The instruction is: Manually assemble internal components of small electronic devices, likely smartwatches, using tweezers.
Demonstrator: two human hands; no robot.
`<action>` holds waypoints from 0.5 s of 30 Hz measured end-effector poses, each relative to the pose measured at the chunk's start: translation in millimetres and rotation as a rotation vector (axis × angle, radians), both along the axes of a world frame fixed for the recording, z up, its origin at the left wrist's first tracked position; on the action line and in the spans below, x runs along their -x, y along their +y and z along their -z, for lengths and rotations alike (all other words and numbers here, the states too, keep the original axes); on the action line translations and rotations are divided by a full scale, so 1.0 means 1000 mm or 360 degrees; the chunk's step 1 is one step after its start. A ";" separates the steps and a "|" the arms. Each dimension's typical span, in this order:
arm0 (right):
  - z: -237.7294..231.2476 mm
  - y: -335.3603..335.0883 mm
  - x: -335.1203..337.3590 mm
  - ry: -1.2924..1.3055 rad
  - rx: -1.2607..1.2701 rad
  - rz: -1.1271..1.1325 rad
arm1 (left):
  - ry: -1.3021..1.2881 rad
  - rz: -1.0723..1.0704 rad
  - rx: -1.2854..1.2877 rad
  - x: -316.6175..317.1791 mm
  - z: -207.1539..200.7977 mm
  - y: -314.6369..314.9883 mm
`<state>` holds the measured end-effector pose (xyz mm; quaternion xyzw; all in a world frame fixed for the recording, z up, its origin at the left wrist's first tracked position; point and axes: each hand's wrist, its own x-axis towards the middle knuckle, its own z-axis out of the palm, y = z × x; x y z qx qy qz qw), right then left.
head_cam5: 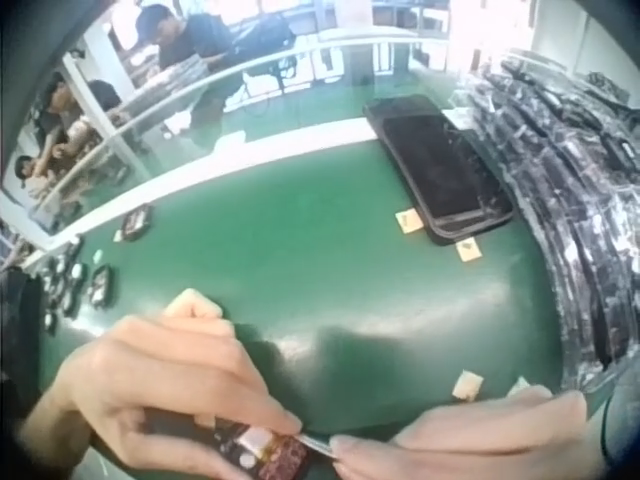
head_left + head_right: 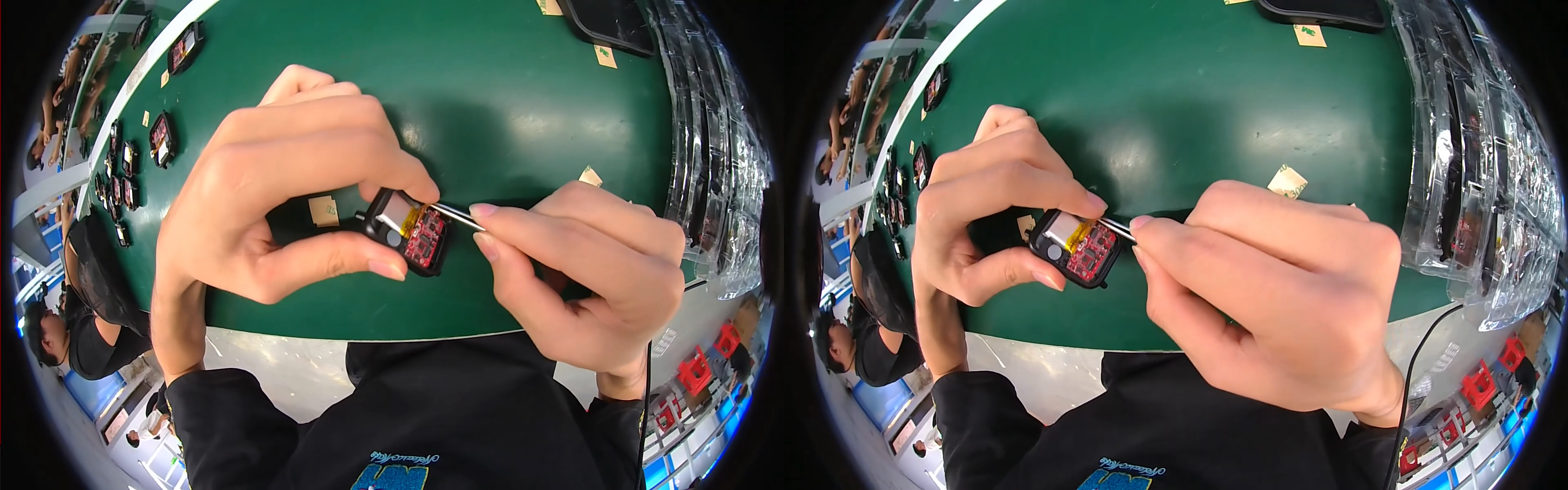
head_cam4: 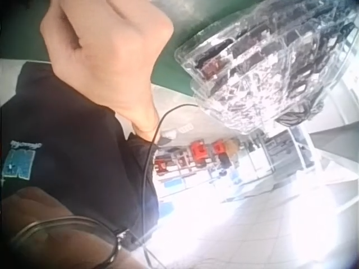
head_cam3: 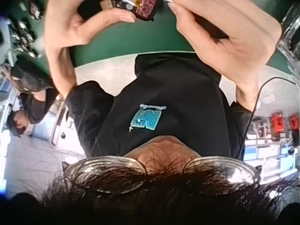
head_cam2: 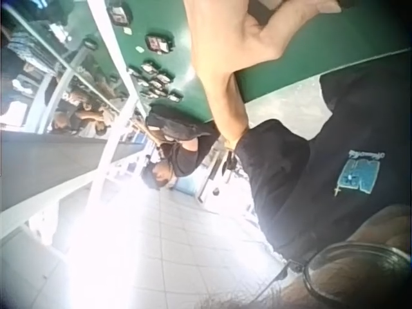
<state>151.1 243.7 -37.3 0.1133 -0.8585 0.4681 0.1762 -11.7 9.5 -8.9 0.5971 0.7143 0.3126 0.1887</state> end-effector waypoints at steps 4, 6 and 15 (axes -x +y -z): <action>0.004 -0.001 -0.004 0.0048 -0.0029 0.0013 | 0.0021 -0.0006 -0.0061 -0.002 0.005 -0.004; 0.006 -0.001 -0.006 0.0147 -0.0011 0.0049 | 0.0019 -0.0001 -0.0064 -0.003 0.004 -0.003; -0.001 -0.005 -0.003 0.0271 -0.0263 0.0031 | 0.0003 -0.0046 -0.0169 0.000 0.012 -0.006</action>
